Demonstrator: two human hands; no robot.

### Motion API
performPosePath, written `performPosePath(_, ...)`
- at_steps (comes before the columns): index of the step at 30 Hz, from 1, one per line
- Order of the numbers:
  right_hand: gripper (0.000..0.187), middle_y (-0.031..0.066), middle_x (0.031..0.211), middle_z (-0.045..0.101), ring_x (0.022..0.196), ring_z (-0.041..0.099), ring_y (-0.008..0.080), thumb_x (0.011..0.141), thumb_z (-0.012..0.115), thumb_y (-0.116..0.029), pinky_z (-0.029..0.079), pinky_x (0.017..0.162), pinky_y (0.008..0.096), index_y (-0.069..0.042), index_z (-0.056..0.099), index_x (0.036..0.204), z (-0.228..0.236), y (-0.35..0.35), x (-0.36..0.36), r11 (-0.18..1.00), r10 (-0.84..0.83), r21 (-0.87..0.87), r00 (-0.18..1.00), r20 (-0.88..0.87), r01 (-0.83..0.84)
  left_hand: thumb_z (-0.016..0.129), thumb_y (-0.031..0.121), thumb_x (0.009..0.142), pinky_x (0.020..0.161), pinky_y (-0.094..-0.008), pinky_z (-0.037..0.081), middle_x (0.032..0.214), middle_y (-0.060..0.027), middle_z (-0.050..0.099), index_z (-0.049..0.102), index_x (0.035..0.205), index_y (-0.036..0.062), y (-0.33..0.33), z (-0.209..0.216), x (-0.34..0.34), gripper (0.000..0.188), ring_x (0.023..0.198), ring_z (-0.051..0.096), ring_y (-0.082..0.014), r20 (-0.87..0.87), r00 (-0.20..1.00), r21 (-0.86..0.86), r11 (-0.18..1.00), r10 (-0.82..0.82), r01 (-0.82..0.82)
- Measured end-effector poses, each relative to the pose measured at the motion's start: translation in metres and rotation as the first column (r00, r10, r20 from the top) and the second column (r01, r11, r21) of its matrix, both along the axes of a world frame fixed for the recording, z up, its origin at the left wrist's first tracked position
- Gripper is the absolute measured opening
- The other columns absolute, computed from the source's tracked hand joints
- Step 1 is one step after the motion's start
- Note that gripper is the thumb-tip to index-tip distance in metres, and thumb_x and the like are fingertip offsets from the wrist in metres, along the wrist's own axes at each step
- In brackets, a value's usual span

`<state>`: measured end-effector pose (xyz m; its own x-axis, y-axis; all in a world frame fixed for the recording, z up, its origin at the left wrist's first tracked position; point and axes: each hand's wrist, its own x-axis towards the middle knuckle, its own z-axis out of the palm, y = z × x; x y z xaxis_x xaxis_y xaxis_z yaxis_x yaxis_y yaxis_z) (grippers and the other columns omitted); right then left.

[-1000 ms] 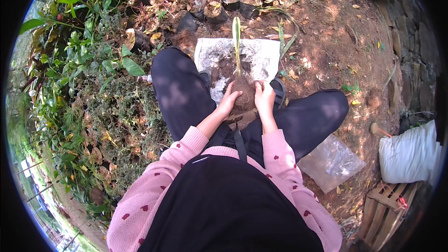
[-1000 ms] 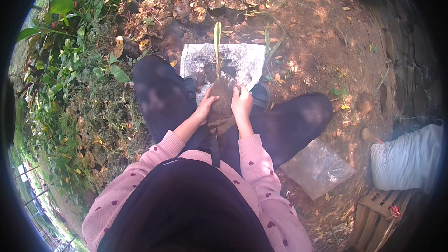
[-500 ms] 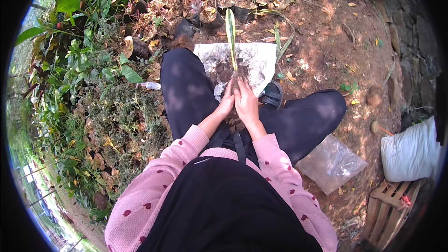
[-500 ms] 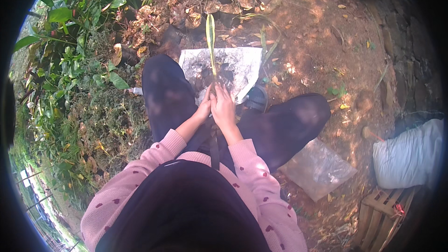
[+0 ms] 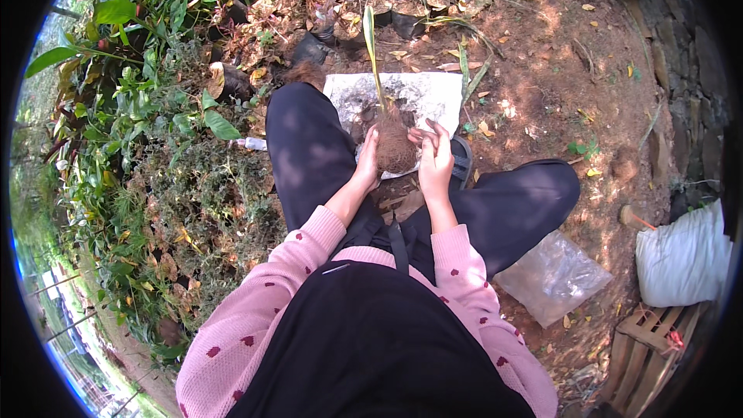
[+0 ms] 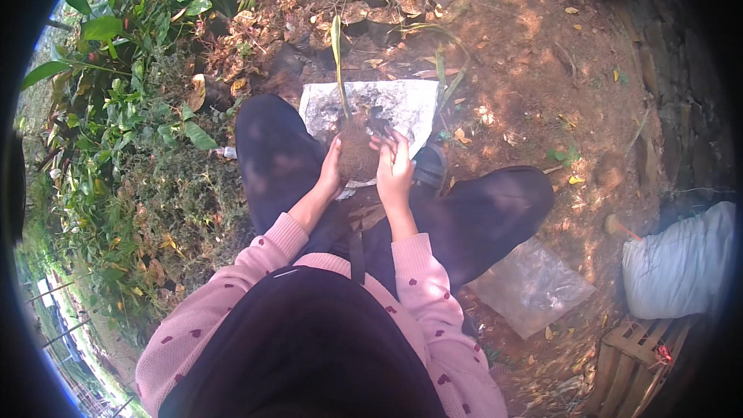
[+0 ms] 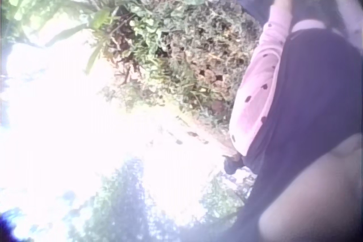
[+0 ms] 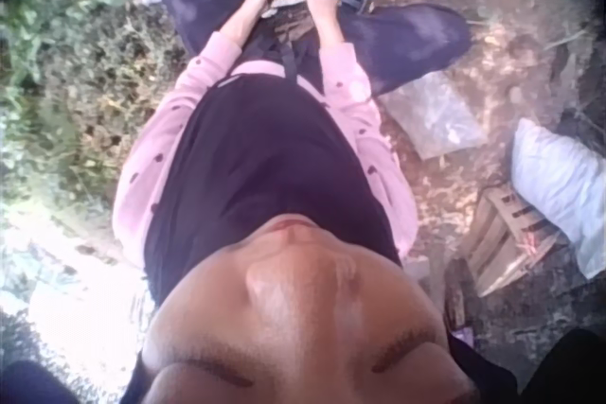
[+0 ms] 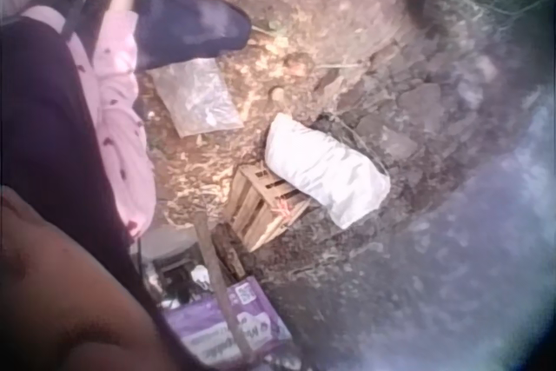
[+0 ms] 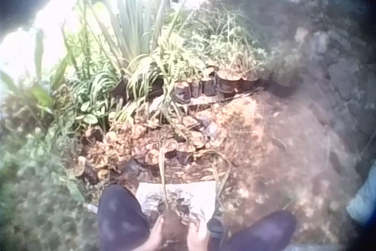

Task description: The person sits on the ground and uses both hands to loosen and shape the soil around a small plant's rootball. They repeatedly pat and compress the soil, occasionally picking up small debris and discarding it, then continue to mold the rootball into a compact form.

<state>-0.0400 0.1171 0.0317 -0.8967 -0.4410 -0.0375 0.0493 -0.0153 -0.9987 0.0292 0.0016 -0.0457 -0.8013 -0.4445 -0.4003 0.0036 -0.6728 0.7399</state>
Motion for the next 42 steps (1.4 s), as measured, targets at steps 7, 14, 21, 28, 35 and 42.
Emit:
performPosePath(7,0.056,0.0180,0.140,0.039,0.130,0.035,0.0378,0.085,0.061,-0.025,0.028,0.107,0.0475,-0.017,0.042,0.137,-0.026,-0.001,0.008,0.847,0.315,0.529,0.854,-0.413,-0.057,0.042,0.025,0.097,0.099,-0.0326,0.041,0.142,-0.0124,0.036,0.019,0.146,0.0092,0.001,0.001,-0.006,0.056,0.124,0.045,-0.0234,0.003,1.000,0.134,0.991,-0.006,0.006)
performPosePath(14,0.070,0.0143,0.148,0.027,0.134,0.026,0.0395,0.077,0.068,-0.026,0.026,0.105,0.0541,-0.030,0.038,0.140,-0.028,-0.007,0.010,0.710,0.441,0.704,0.786,-0.433,-0.010,0.039,0.024,0.098,0.105,-0.0389,0.036,0.143,-0.0093,0.033,0.014,0.147,0.0143,0.003,-0.010,-0.004,0.056,0.131,0.036,-0.0234,0.014,1.000,0.115,0.993,-0.014,0.012)
performPosePath(21,0.082,0.0166,0.150,0.021,0.138,0.020,0.0379,0.068,0.070,-0.022,0.016,0.107,0.0559,-0.028,0.034,0.142,-0.003,-0.005,0.017,0.702,0.443,0.712,0.774,-0.454,0.015,0.043,0.033,0.096,0.104,-0.0422,0.036,0.142,-0.0099,0.033,0.020,0.145,0.0147,0.011,0.004,-0.010,0.056,0.131,0.034,-0.0238,0.144,0.990,0.096,0.995,0.008,-0.022)
performPosePath(28,0.027,0.0083,0.143,0.040,0.135,0.029,0.0305,0.069,0.072,-0.022,0.015,0.105,0.0527,-0.024,0.069,0.096,0.008,0.016,0.018,0.804,0.299,0.571,0.718,-0.629,0.165,0.046,0.035,0.095,0.082,-0.0366,0.052,0.109,-0.0107,0.060,0.046,0.123,0.0081,0.004,0.004,-0.011,0.039,0.097,0.061,-0.0210,0.016,0.996,0.396,0.915,-0.084,0.070)
performPosePath(35,0.012,0.0003,0.129,0.052,0.122,0.040,0.0255,0.069,0.072,-0.023,0.020,0.099,0.0520,-0.026,0.072,0.081,-0.013,0.014,0.025,0.789,0.249,0.558,0.696,-0.673,0.257,0.047,0.028,0.096,0.086,-0.0380,0.052,0.120,-0.0128,0.052,0.033,0.131,0.0128,0.014,0.022,-0.016,0.041,0.105,0.057,-0.0253,0.084,0.991,0.312,0.947,-0.106,0.075)
performPosePath(42,0.008,0.0025,0.131,0.051,0.124,0.037,0.0272,0.074,0.069,-0.024,0.020,0.096,0.0514,-0.019,0.073,0.079,-0.012,0.010,0.038,0.732,0.302,0.620,0.683,-0.666,0.281,0.042,0.036,0.095,0.093,-0.0462,0.046,0.121,-0.0157,0.053,0.040,0.128,0.0063,0.012,0.028,-0.022,0.044,0.107,0.056,-0.0301,0.086,0.996,0.302,0.953,-0.016,-0.011)
